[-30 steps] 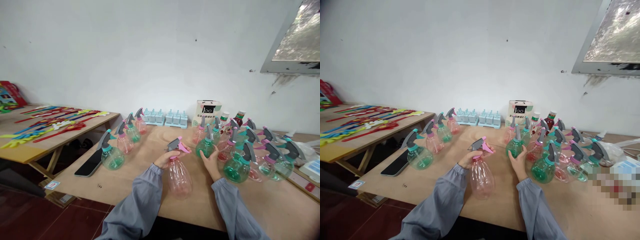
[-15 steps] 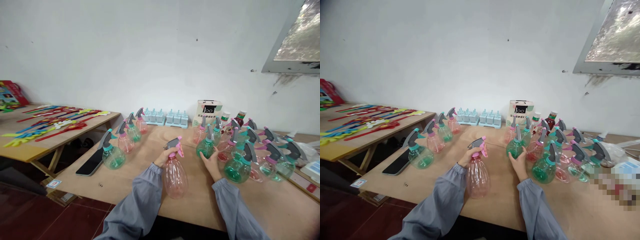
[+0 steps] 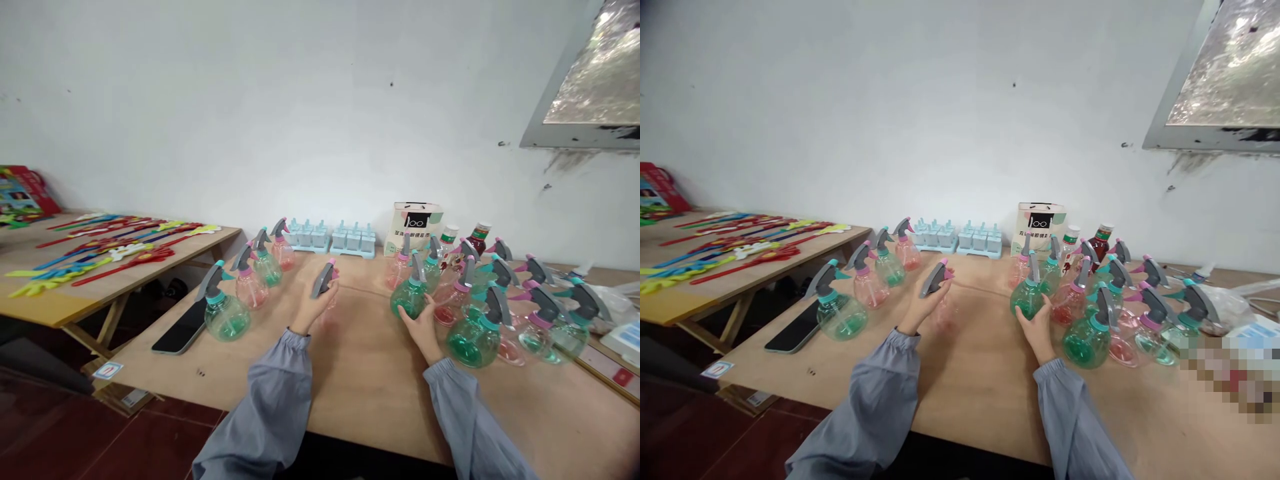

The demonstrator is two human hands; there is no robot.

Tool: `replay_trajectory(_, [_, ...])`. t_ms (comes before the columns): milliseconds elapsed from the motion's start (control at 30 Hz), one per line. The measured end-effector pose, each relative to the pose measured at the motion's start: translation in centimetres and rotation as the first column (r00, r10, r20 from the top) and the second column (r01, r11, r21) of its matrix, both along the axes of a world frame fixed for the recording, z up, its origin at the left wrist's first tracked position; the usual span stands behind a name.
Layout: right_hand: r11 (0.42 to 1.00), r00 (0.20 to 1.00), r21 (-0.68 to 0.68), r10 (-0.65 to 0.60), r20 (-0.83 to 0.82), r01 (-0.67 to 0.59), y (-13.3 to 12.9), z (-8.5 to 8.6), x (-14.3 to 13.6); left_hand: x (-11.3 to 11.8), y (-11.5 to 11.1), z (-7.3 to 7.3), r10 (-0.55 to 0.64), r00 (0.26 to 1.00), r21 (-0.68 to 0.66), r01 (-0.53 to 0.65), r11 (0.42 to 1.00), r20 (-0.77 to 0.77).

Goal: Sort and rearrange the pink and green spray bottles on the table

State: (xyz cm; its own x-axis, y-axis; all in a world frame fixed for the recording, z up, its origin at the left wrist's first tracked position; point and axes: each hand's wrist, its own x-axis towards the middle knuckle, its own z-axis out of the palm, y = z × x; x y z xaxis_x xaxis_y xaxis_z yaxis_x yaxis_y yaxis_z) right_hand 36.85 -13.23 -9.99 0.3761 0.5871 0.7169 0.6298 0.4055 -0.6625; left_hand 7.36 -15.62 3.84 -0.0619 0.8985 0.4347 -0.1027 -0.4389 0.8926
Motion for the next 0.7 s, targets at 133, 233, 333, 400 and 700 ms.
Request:
replay_trajectory(133, [1.000,1.000,-0.011,0.001,0.010,-0.001,-0.1,0.1,-0.1,-1.2,0.5,-1.8,0.231,0.947,0.088,-0.217,0.972,-0.221])
replay_trajectory(233, [1.000,1.000,-0.021,0.005,0.010,-0.005,-0.3,0.2,-0.1,-1.8,1.1,-4.5,0.403,0.830,0.129,-0.384,0.914,-0.387])
replay_trajectory(333, [1.000,1.000,-0.015,0.020,0.005,-0.020,-0.4,0.2,-0.3,-2.4,2.5,-6.2,0.530,0.598,0.217,-0.516,0.828,-0.601])
replay_trajectory(400, [1.000,1.000,-0.010,0.027,0.000,-0.027,-0.4,0.2,-0.5,-2.7,4.2,-5.9,0.535,0.424,0.258,-0.554,0.792,-0.731])
replay_trajectory(700, [0.996,0.994,-0.047,0.079,0.075,-0.075,-0.6,-0.5,-2.2,-3.4,15.3,0.1,0.375,0.556,0.078,-0.484,0.872,-0.742])
